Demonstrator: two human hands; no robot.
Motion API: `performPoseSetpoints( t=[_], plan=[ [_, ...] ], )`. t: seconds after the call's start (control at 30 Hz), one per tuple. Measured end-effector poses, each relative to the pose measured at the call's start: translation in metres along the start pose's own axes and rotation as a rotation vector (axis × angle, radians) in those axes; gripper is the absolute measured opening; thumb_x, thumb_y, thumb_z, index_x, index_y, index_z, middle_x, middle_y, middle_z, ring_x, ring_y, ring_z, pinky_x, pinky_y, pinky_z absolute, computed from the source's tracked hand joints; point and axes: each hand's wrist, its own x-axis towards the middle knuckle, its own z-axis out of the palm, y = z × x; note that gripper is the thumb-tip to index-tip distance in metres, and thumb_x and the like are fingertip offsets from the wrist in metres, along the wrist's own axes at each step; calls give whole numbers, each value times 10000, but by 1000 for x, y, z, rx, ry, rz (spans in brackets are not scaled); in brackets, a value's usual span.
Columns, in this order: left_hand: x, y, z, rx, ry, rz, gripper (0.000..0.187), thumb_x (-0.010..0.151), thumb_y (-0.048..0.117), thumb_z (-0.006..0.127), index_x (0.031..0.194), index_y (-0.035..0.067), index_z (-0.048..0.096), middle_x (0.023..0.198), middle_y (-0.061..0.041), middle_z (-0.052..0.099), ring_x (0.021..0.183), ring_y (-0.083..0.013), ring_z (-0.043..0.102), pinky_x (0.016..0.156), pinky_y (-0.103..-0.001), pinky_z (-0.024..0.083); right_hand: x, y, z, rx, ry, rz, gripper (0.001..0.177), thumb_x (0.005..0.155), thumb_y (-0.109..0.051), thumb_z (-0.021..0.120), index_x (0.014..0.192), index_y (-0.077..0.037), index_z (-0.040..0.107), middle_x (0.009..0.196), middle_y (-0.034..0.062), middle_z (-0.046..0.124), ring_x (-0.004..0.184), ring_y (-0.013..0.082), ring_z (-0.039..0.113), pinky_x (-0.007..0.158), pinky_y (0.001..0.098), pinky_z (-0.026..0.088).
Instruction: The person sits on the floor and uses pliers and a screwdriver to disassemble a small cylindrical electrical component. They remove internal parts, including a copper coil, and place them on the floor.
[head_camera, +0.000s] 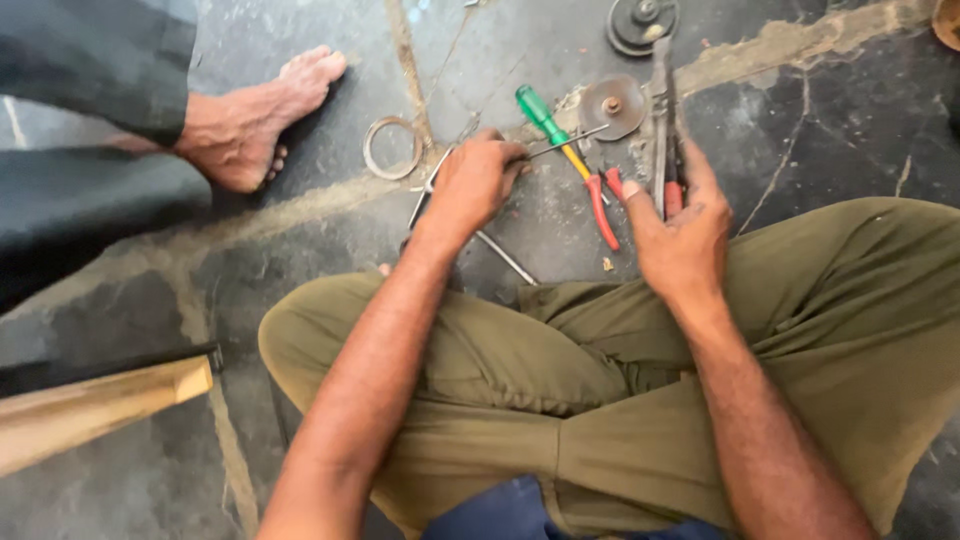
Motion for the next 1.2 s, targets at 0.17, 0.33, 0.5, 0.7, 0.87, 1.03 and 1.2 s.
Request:
performPoseSetpoints(
  t=[0.17,0.33,0.5,0.7,0.87,1.03,1.2],
  plan=[
    [20,-13,-14,34,-33,268,168,757,211,821,895,116,809,1022,-171,656,981,-409,651,805,-490,532,1,3,0,-63,-14,39,591,937,-29,721,1455,124,481,1324,176,647,1186,180,661,1034,313,545],
    [25,-18,-12,94,-95,61,178,824,227,824,964,117,814,1039,-190,674,958,-426,664,785,-519,527,6,3,3,-55,-20,61,557,936,-40,723,1434,111,522,1281,153,676,1151,157,677,1020,302,556],
    [27,-25,-25,106,-174,-273,354,798,336,849,1037,88,768,1032,-226,729,1018,-423,688,868,-512,538,11,1,6,-75,-39,91,534,946,-42,729,1425,95,537,1247,128,691,1118,146,681,978,285,558],
    [29,-38,-27,218,-307,-424,557,748,426,868,1039,-22,714,1088,-273,709,1076,-434,664,903,-522,522,14,2,6,-25,-52,118,543,950,-34,721,1440,92,523,1270,119,674,1119,134,671,983,267,548],
    [28,-51,-11,202,-444,-527,477,805,338,800,1108,-22,718,1161,-302,686,1122,-428,668,956,-496,531,15,2,7,-1,-53,131,547,953,-28,717,1446,96,514,1267,121,672,1127,131,672,991,265,551],
    [23,-49,-14,91,-483,-432,528,798,360,828,1088,-60,693,1131,-319,684,1129,-427,660,960,-486,526,15,-2,6,36,-54,130,517,954,-16,712,1420,106,525,1257,123,674,1117,131,672,975,268,552],
    [25,-19,-30,-118,-287,-317,401,838,290,776,1028,-28,623,962,-266,724,962,-407,709,826,-489,533,17,-3,5,39,-42,124,506,957,-10,696,1419,104,526,1221,117,689,1088,131,688,961,269,560]
  ],
)
